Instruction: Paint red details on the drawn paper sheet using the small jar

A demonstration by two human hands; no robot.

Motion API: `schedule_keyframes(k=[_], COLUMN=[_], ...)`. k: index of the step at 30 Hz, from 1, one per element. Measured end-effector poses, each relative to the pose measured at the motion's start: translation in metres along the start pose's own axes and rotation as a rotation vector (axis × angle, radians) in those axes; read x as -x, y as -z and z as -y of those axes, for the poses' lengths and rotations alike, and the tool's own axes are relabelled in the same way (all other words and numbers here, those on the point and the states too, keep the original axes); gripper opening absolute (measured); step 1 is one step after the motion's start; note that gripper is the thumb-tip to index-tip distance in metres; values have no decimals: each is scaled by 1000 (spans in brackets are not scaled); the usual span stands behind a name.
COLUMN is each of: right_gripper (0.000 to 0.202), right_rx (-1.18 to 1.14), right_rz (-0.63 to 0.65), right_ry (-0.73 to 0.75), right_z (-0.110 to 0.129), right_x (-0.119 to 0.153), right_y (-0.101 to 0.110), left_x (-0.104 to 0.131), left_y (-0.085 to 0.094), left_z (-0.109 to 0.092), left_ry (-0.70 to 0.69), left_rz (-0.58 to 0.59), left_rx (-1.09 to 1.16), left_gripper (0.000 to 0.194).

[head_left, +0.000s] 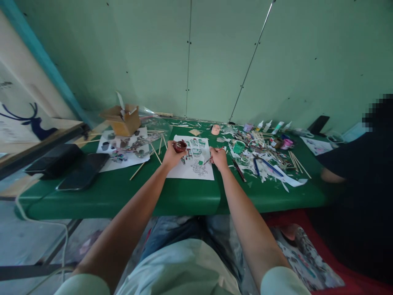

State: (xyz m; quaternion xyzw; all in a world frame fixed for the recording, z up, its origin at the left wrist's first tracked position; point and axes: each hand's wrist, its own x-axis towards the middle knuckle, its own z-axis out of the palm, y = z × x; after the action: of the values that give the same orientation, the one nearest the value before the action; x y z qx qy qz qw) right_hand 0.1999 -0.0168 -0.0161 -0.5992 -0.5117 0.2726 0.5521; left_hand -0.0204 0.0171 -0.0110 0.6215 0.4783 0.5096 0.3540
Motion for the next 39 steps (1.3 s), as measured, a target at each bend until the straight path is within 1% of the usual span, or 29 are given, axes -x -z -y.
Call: schedule_keyframes(k=[6, 9, 12, 17, 20, 26, 30, 34, 39], right_gripper=[41, 40, 39, 41, 40, 42, 40, 41, 41], right_rx=[25, -8, 3, 1, 4, 7, 19, 16, 11], right_rz=[-23, -16, -3, -26, -11, -29, -11, -33, -6], right_ry=[-12, -30, -15, -17, -11, -1, 5, -4, -1], right_z=[-2, -1, 0, -2, -2, -1, 0, 2, 3], right_x=[-2, -1, -1, -1, -1, -1, -1, 0, 1], right_y=[0, -1, 0, 0, 0, 1, 0, 1, 1], left_x=[1, 1, 0, -2, -2, -2, -1, -1, -1], left_y=[0, 0, 0, 0, -1, 0, 0, 0, 0], left_z=[-2, -2, 0, 3, 4, 3, 2, 1, 2], left_ry=[-1, -5, 5, 11, 9, 0, 6, 12, 21], left_rz=[-2, 15, 27, 10, 15, 11, 12, 16, 2], left_rx=[-3, -8, 1, -8, -15, -49, -41, -13, -23], left_gripper=[65, 66, 66, 66, 67, 67, 68, 69, 67])
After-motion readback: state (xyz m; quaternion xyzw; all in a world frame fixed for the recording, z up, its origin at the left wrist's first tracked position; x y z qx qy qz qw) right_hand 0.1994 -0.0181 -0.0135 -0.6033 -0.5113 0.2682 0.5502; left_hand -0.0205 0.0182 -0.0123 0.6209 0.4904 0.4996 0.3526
